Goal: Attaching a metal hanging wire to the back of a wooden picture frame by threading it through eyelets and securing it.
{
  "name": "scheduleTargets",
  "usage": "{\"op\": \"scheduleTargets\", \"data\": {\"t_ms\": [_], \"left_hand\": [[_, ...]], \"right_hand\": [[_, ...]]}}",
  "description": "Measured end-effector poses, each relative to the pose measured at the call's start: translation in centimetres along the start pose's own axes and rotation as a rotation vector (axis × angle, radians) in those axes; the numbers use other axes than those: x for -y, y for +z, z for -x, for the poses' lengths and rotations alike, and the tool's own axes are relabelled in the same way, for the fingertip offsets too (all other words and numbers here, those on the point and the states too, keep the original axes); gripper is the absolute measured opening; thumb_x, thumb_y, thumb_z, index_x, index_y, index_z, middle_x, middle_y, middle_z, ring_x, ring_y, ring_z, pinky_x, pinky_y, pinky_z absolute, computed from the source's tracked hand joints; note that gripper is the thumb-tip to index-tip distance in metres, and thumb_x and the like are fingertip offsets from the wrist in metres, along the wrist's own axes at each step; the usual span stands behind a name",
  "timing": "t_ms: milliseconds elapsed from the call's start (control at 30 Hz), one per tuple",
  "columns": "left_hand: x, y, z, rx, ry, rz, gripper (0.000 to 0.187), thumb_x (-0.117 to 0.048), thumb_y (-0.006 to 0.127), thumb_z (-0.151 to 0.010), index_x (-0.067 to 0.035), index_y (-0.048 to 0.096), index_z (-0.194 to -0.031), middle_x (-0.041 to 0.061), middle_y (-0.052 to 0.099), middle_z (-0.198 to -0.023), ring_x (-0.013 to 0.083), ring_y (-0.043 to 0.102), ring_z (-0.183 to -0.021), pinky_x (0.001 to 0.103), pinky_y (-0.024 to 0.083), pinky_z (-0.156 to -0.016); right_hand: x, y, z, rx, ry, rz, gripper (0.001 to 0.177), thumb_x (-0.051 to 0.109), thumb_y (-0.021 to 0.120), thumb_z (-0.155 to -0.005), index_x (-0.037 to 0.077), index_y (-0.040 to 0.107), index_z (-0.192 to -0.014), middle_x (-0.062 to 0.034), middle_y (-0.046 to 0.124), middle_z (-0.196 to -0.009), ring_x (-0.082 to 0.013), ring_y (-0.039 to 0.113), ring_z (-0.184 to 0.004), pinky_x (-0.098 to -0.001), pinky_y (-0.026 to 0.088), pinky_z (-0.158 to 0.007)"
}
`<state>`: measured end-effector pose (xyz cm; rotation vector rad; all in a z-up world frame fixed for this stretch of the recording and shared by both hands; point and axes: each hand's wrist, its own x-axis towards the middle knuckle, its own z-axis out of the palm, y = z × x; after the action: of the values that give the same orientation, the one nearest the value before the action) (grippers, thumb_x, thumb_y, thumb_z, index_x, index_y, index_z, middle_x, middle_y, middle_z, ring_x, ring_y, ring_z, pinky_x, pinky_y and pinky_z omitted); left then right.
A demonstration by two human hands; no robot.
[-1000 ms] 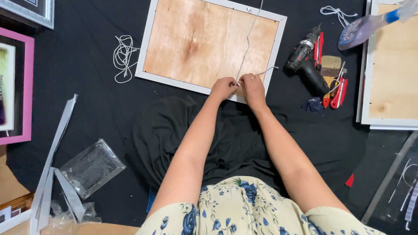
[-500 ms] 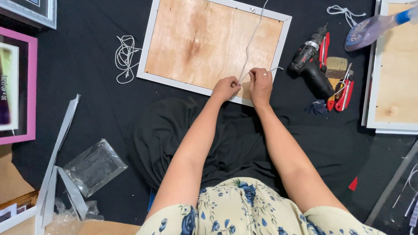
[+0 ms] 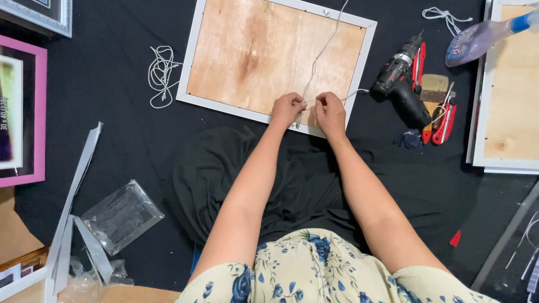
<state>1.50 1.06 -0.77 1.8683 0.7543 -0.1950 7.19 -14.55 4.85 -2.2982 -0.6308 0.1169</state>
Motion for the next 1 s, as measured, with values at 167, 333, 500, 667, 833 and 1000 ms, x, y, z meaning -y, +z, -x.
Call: {"op": "scheduleTargets", "data": {"t_ms": [167, 333, 500, 667, 833, 1000], "left_hand": [[1.2, 0.2, -0.9, -0.006, 0.044, 0.020, 0.019, -0.032, 0.080, -0.083, -0.024, 0.079, -0.100, 0.001, 0.077, -0.084, 0.0245, 0.075, -0.089, 0.039, 0.058, -0.087], [1.9, 0.2, -1.3, -0.021, 0.021, 0.061, 0.019, -0.029, 0.080, -0.082, -0.025, 0.079, -0.101, -0.001, 0.076, -0.079, 0.0173, 0.076, -0.077, 0.035, 0.058, -0.085], [0.6, -2.2, 0.1, -0.038, 0.004, -0.113, 0.017, -0.028, 0.081, -0.080, -0.025, 0.081, -0.097, -0.001, 0.077, -0.075, 0.0239, 0.078, -0.082, 0.036, 0.060, -0.084], [0.8, -2.6, 0.6, 0.056, -0.002, 0.033, 0.016, -0.022, 0.077, -0.085, -0.021, 0.079, -0.101, -0.002, 0.077, -0.071, 0.0109, 0.077, -0.065, 0.023, 0.059, -0.078], [1.2, -2.1, 0.8, 0.059, 0.004, 0.115, 0.012, -0.018, 0.074, -0.089, -0.020, 0.079, -0.100, -0.001, 0.076, -0.071, 0.0097, 0.077, -0.065, 0.021, 0.059, -0.075], [0.3, -2.5, 2.1, -0.056, 0.062, -0.037, 0.012, -0.023, 0.074, -0.090, -0.021, 0.077, -0.101, -0.003, 0.075, -0.076, 0.0125, 0.077, -0.072, 0.030, 0.059, -0.086]], "right_hand": [[2.1, -0.9, 0.0, 0.006, 0.010, -0.073, 0.008, 0.009, 0.064, -0.100, 0.014, 0.064, -0.107, -0.0073, 0.069, -0.101, -0.0295, 0.069, -0.098, -0.0435, 0.056, -0.088], [3.8, -1.5, 0.3, 0.065, 0.006, -0.134, 0.017, 0.003, 0.062, -0.101, 0.013, 0.067, -0.115, -0.0092, 0.068, -0.102, -0.0313, 0.070, -0.098, -0.0413, 0.058, -0.084], [2.3, -0.3, 0.6, 0.111, -0.016, -0.124, 0.008, 0.024, 0.076, -0.099, 0.023, 0.073, -0.106, 0.0005, 0.071, -0.092, -0.0214, 0.070, -0.095, -0.0371, 0.056, -0.083], [1.7, 0.3, 1.2, 0.128, 0.085, -0.195, 0.009, 0.027, 0.078, -0.097, 0.028, 0.075, -0.105, 0.0024, 0.072, -0.086, -0.0157, 0.060, -0.074, -0.0316, 0.051, -0.072], [1.7, 0.5, 1.7, 0.168, 0.165, -0.224, 0.010, 0.029, 0.076, -0.097, 0.031, 0.074, -0.106, 0.0065, 0.072, -0.084, -0.0116, 0.056, -0.067, -0.0294, 0.049, -0.068], [2.8, 0.8, 2.2, 0.221, 0.211, -0.208, 0.008, 0.031, 0.069, -0.098, 0.033, 0.070, -0.105, 0.0095, 0.074, -0.086, -0.0116, 0.060, -0.067, -0.0278, 0.050, -0.069]]}}
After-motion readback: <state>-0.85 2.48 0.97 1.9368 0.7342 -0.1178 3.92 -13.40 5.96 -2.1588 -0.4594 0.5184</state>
